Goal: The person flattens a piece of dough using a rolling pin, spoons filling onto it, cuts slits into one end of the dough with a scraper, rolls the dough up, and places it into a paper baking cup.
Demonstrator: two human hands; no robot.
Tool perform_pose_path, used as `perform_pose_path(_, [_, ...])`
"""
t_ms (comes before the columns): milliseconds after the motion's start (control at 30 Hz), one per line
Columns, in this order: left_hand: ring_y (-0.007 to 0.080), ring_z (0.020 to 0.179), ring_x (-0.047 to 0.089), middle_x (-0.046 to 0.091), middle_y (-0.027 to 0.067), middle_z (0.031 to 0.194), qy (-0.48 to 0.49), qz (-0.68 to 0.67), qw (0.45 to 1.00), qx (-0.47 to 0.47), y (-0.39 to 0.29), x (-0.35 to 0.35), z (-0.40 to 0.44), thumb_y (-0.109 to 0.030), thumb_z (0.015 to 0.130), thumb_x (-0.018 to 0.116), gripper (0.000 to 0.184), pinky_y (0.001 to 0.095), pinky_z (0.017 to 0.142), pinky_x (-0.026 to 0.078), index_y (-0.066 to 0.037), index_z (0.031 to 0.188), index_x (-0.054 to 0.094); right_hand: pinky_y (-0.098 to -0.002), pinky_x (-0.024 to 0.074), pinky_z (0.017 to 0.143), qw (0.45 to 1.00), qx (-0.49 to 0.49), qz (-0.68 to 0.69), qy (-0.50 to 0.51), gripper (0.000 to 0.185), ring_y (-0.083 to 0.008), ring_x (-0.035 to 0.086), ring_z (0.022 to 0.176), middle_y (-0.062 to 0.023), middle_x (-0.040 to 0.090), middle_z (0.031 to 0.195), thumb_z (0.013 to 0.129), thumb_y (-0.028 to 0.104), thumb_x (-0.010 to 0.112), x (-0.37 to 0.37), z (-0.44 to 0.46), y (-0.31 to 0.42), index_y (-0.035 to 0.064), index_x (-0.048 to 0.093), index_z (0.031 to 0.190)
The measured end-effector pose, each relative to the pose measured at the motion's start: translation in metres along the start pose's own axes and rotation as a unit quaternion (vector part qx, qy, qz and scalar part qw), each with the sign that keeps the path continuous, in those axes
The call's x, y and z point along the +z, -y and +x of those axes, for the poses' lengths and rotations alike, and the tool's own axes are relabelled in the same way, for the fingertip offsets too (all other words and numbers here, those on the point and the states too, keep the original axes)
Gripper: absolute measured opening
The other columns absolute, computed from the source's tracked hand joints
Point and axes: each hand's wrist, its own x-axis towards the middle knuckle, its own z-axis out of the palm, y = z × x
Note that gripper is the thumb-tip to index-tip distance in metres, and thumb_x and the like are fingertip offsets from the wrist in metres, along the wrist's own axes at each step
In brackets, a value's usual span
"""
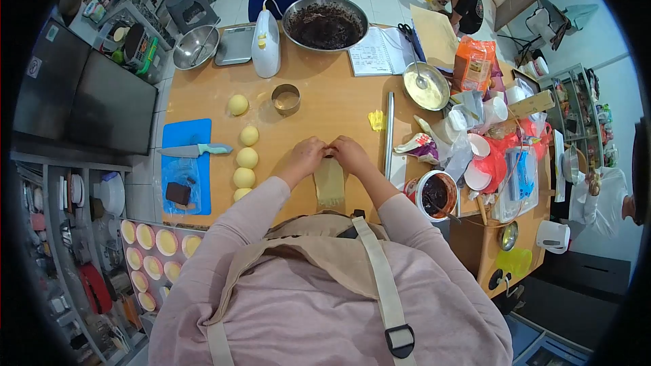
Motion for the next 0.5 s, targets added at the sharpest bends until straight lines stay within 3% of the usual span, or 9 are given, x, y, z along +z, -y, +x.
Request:
perform_pose_path(267, [0.028,0.099,0.059,0.06,0.0055,0.099,-0.041,0.029,0.998,0.05,-0.002,0.004,-0.023,-0.011,0.076,0.07,0.023,0.0417,0.083,0.046,-0.011,0.099,0.064,-0.0396,0.0511,0.082,0.993,-0.056,0.041,-0.097,0.024,-0.0312,0.062,0.093,-0.0119,0.064,0.097,0.076,0.005,0.071,0.001,-0.034,0.008,0.0038,0.067,0.099])
perform_pose_path(500, [0.0279,0.114,0.052,0.055,0.0076,0.121,-0.072,0.075,0.99,0.099,-0.016,0.003,-0.056,-0.017,0.078,0.071,0.044,0.0441,0.095,0.039,-0.013,0.12,0.059,-0.0415,0.048,0.09,0.971,-0.164,-0.074,-0.157,0.034,-0.0305,0.06,0.103,-0.0135,0.063,0.11,0.08,0.007,0.064,0.007,-0.062,0.002,0.006,0.063,0.114])
